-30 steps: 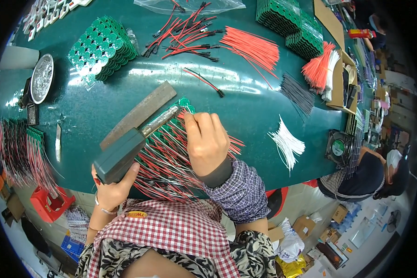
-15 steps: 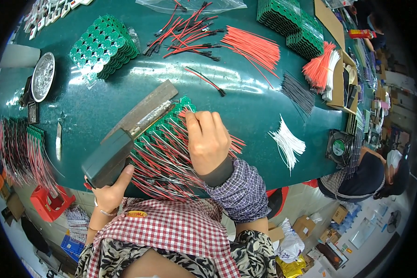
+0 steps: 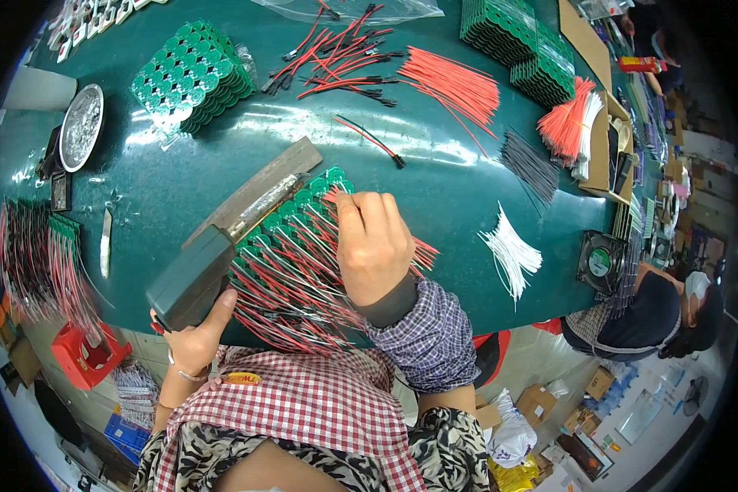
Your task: The person solders red and black wires onto electronic circuit boards for battery components using a soldering iron.
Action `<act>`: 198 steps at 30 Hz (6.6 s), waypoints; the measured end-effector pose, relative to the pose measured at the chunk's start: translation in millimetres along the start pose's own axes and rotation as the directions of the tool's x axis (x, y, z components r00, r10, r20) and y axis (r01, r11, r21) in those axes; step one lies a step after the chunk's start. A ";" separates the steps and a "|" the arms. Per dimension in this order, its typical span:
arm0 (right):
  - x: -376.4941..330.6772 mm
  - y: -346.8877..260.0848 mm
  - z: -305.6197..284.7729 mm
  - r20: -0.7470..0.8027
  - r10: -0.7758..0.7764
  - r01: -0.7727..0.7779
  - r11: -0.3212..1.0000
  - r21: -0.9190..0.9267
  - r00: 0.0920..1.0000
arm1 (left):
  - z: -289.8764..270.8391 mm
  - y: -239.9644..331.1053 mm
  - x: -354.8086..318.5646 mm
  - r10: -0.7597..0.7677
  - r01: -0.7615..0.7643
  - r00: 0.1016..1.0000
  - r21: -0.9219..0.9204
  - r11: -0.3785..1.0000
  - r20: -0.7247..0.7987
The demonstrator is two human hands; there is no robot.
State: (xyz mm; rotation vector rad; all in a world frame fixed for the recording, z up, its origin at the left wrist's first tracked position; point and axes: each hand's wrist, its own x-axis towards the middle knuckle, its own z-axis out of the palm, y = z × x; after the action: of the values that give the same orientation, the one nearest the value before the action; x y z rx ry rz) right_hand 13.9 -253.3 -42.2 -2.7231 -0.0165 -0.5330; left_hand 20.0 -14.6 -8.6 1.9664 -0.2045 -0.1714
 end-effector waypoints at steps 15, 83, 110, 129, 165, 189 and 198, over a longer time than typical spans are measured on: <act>-6.1 -10.0 5.9 -0.033 -0.055 0.057 0.996 0.068 0.998 | -2.5 -5.4 -7.6 -0.052 0.055 0.997 -0.055 0.997 0.059; -6.2 -13.0 4.6 0.022 -0.034 0.034 0.999 0.004 0.999 | -19.1 -18.0 -33.5 -0.252 0.227 0.966 -0.271 0.935 -0.061; -14.0 -21.6 8.4 0.022 -0.112 0.110 0.993 0.050 0.993 | -6.1 -14.1 -23.0 -0.031 0.036 0.998 -0.078 0.996 0.060; -11.8 -25.4 9.0 0.004 -0.063 0.063 0.997 0.042 0.998 | -11.5 -11.2 -30.6 -0.112 0.112 0.994 -0.054 0.992 0.001; -20.0 -31.8 15.0 0.024 -0.105 0.104 0.993 0.048 0.994 | -10.8 -19.0 -31.5 0.092 -0.093 0.996 0.044 0.995 0.022; -19.9 -27.9 15.7 0.026 -0.097 0.096 0.995 0.034 0.995 | -10.6 -22.0 -34.7 0.068 -0.067 0.998 0.041 0.997 -0.018; -21.2 -38.2 8.5 -0.007 -0.122 0.122 0.982 0.144 0.993 | -14.1 -29.8 -48.6 -0.051 0.050 0.995 -0.010 0.999 -0.088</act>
State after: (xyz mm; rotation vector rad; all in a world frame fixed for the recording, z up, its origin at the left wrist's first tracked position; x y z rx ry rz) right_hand -5.8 -213.4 -44.0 -2.5929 -0.2153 -0.5416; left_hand -22.5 20.3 -29.3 1.9680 -0.0966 -0.1182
